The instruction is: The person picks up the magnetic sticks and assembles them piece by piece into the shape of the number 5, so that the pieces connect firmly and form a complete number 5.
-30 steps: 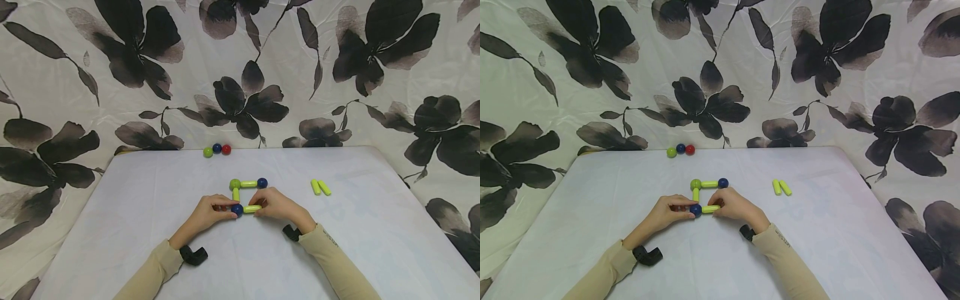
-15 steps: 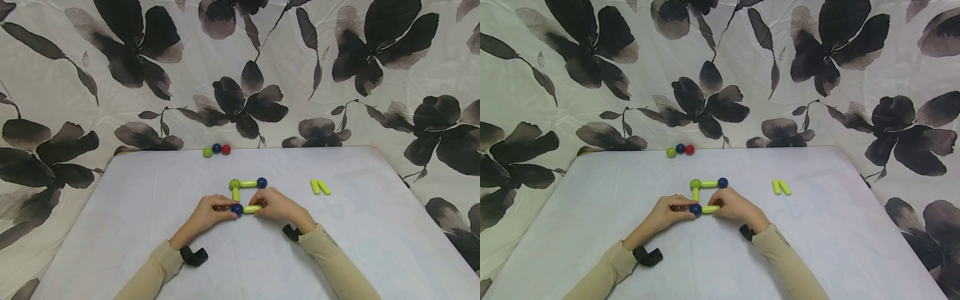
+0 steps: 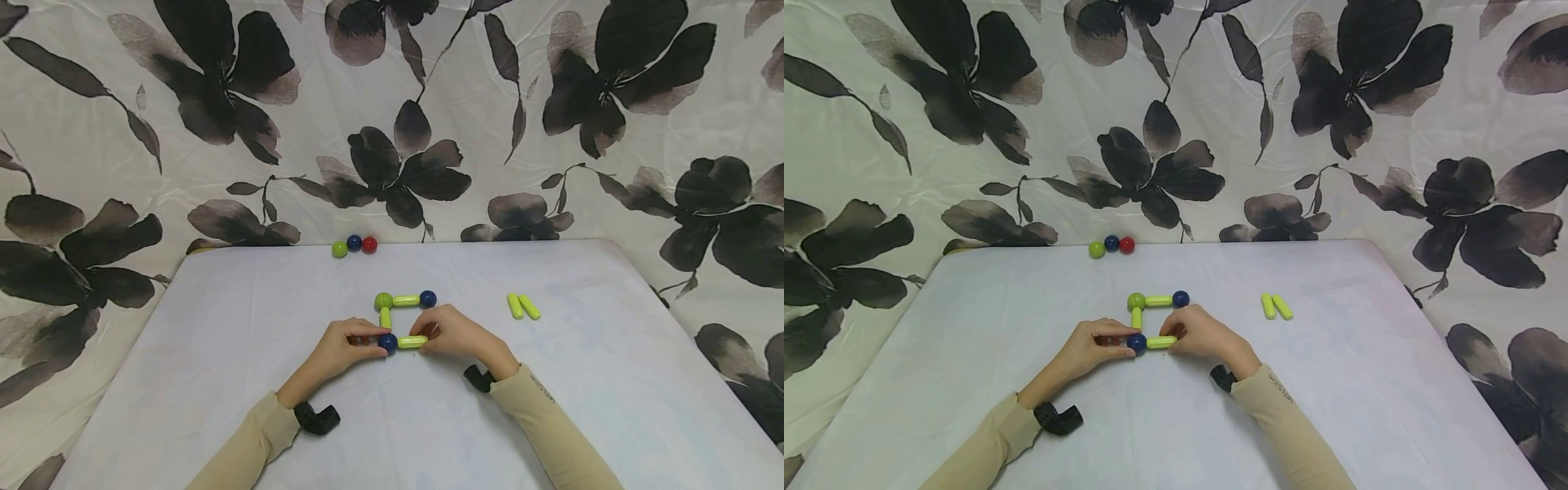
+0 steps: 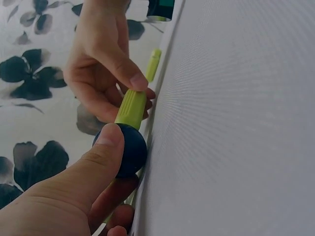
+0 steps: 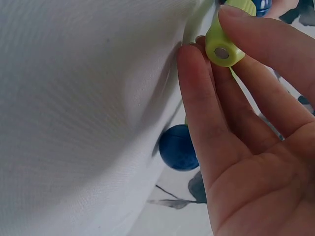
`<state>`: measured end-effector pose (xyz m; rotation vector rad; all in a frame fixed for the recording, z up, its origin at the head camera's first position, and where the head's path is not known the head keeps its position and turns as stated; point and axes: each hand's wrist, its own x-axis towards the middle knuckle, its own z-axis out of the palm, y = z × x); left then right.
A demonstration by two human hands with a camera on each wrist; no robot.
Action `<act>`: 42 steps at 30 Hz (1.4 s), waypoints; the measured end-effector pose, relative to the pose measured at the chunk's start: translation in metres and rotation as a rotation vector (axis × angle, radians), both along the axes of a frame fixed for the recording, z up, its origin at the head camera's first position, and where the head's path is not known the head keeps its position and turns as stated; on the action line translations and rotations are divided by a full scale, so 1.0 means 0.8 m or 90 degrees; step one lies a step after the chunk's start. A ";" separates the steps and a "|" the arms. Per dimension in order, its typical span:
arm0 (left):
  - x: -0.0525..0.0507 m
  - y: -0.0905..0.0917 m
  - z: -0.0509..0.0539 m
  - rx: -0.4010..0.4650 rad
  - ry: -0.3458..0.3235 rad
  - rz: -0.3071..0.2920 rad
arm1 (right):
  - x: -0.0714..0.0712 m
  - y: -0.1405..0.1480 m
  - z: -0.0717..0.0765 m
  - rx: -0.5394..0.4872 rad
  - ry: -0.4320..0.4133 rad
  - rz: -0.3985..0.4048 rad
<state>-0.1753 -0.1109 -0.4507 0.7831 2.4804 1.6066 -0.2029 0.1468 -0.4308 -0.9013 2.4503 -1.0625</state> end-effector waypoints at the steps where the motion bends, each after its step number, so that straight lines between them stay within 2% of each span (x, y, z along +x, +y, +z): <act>1: 0.000 0.000 0.001 0.000 0.000 0.000 | 0.001 0.000 0.000 0.001 -0.001 -0.001; 15: 0.001 -0.001 0.002 -0.005 -0.003 0.000 | 0.001 0.000 -0.001 0.002 0.006 0.001; 23: -0.001 -0.002 0.000 -0.006 0.001 0.002 | -0.006 -0.001 0.010 -0.002 0.002 -0.004; 30: -0.001 -0.002 -0.002 -0.006 0.003 -0.001 | -0.036 -0.013 0.031 0.003 0.071 -0.016; 37: -0.002 -0.002 -0.004 -0.008 0.003 -0.001 | -0.075 -0.035 0.058 0.029 0.133 -0.067; 42: -0.002 -0.002 -0.004 -0.011 0.001 -0.003 | -0.105 -0.053 0.066 0.030 0.175 -0.109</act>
